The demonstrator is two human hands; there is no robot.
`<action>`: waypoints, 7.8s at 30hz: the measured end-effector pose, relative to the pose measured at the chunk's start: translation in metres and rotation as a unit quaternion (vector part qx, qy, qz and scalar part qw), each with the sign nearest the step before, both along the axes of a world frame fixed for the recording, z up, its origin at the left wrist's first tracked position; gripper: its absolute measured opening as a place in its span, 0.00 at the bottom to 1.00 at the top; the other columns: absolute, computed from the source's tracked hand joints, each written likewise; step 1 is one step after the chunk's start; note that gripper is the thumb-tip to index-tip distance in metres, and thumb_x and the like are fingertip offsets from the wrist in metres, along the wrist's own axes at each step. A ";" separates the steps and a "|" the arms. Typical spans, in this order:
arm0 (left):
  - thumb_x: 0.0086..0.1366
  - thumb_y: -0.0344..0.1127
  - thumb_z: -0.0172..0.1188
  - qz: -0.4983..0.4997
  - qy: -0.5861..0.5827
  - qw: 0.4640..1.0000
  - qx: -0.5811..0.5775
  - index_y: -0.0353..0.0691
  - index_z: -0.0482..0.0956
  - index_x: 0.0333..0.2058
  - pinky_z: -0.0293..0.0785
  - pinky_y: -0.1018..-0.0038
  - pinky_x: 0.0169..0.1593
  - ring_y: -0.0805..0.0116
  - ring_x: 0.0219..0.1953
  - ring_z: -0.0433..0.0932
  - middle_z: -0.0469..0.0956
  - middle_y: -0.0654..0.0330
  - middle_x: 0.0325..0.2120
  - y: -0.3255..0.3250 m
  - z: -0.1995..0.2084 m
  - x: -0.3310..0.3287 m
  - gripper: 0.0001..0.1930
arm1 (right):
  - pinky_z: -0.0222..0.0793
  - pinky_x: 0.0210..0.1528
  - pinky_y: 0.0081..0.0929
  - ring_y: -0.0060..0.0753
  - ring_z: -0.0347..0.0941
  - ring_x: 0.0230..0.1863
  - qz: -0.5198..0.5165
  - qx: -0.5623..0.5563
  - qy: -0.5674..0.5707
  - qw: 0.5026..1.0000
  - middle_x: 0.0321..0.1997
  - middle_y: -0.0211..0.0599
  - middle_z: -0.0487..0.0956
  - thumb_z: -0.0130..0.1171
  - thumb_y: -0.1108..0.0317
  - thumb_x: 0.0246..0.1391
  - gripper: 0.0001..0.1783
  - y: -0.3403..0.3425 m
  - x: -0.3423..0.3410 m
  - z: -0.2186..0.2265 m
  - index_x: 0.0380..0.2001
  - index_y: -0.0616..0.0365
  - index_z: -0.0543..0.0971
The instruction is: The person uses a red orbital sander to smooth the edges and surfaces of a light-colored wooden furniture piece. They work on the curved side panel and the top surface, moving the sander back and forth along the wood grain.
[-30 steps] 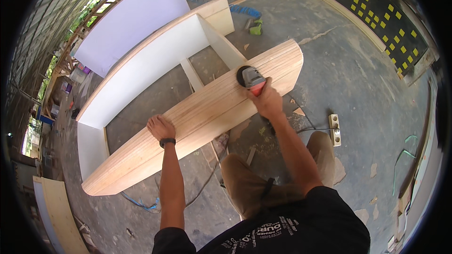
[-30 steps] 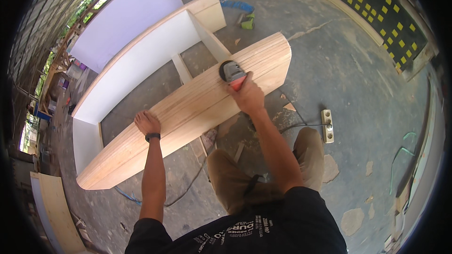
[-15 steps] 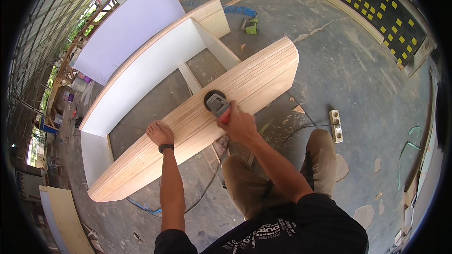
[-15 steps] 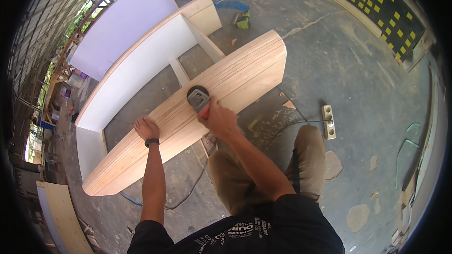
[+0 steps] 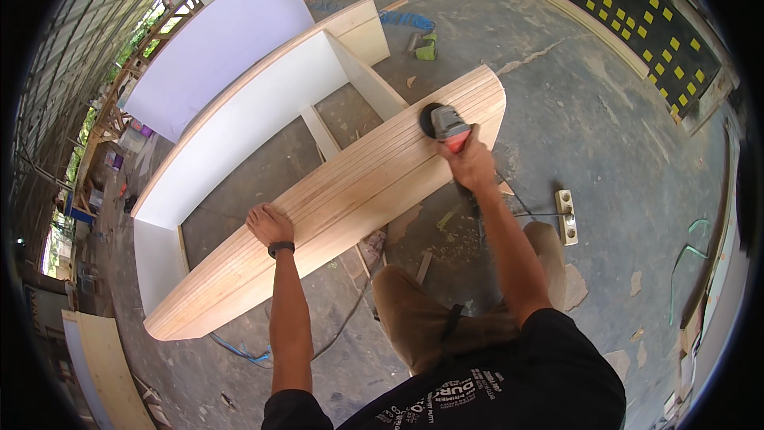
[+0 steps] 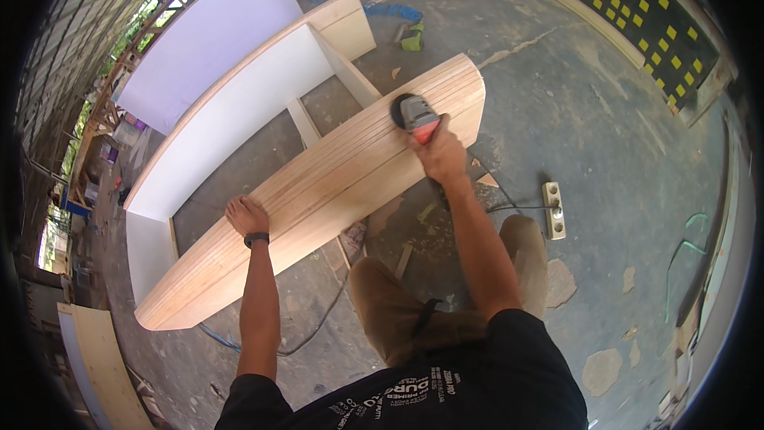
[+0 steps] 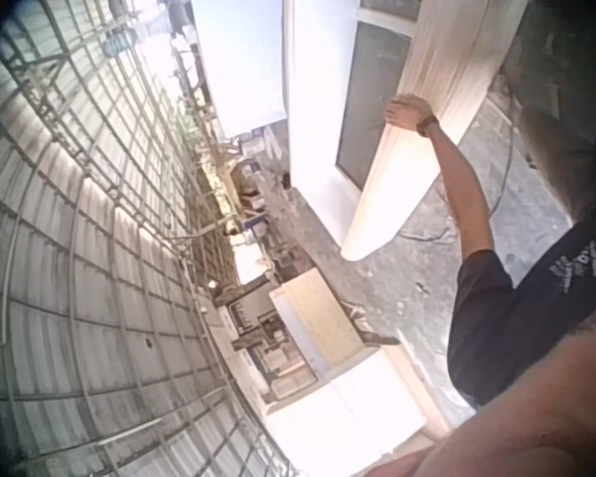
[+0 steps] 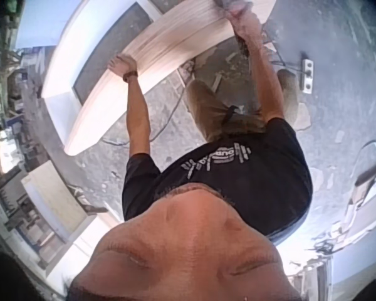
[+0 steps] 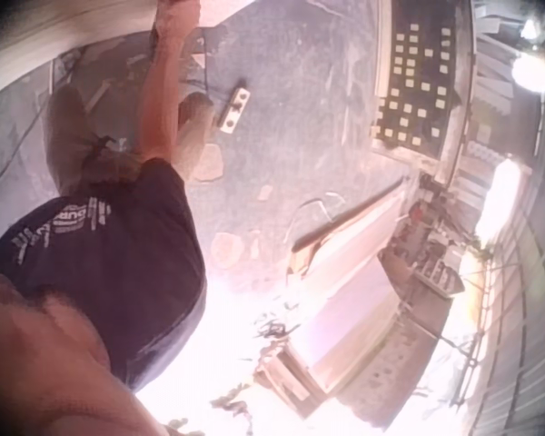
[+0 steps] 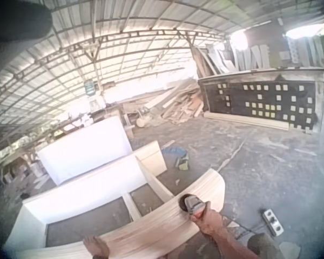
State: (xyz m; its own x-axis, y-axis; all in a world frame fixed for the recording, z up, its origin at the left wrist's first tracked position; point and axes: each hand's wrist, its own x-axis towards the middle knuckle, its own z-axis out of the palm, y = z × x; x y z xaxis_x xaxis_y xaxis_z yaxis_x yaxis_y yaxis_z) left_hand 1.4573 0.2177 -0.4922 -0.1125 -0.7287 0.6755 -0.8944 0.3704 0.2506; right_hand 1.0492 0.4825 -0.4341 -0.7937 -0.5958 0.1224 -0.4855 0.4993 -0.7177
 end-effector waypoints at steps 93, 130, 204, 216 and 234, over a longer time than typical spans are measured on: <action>0.75 0.32 0.50 -0.076 -0.022 0.995 -0.058 0.33 0.79 0.38 0.68 0.50 0.53 0.42 0.45 0.74 0.79 0.45 0.38 -0.002 -0.008 0.016 0.10 | 0.77 0.47 0.54 0.68 0.82 0.44 -0.045 -0.186 -0.061 0.980 0.41 0.61 0.84 0.73 0.42 0.53 0.44 0.009 0.054 -0.083 0.60 0.60 0.65; 0.76 0.32 0.48 -0.083 -0.017 0.995 -0.048 0.33 0.79 0.38 0.68 0.51 0.54 0.42 0.45 0.75 0.80 0.46 0.38 0.001 -0.004 0.017 0.11 | 0.80 0.49 0.48 0.59 0.84 0.49 0.056 -0.212 -0.100 0.971 0.48 0.55 0.85 0.77 0.45 0.50 0.47 -0.006 0.159 -0.129 0.63 0.61 0.68; 0.75 0.31 0.49 -0.076 -0.039 0.994 -0.071 0.32 0.79 0.40 0.68 0.51 0.55 0.42 0.46 0.75 0.79 0.46 0.39 -0.003 -0.012 0.018 0.11 | 0.77 0.46 0.54 0.67 0.83 0.44 -0.031 -0.225 -0.063 0.972 0.41 0.59 0.85 0.73 0.42 0.52 0.42 0.025 0.010 -0.114 0.58 0.59 0.67; 0.75 0.32 0.49 -0.081 -0.044 0.994 -0.064 0.32 0.79 0.40 0.68 0.51 0.54 0.42 0.46 0.75 0.79 0.45 0.40 0.001 -0.009 0.022 0.11 | 0.78 0.46 0.54 0.65 0.83 0.43 0.100 -0.144 -0.021 0.984 0.41 0.58 0.84 0.72 0.41 0.53 0.43 0.016 0.093 -0.097 0.59 0.59 0.66; 0.75 0.31 0.49 -0.067 -0.037 0.995 -0.068 0.32 0.78 0.39 0.68 0.50 0.54 0.41 0.46 0.75 0.78 0.44 0.38 0.001 -0.008 0.013 0.11 | 0.77 0.45 0.55 0.70 0.82 0.44 -0.019 -0.138 -0.025 0.990 0.38 0.63 0.84 0.72 0.39 0.52 0.43 0.029 -0.032 -0.061 0.52 0.66 0.67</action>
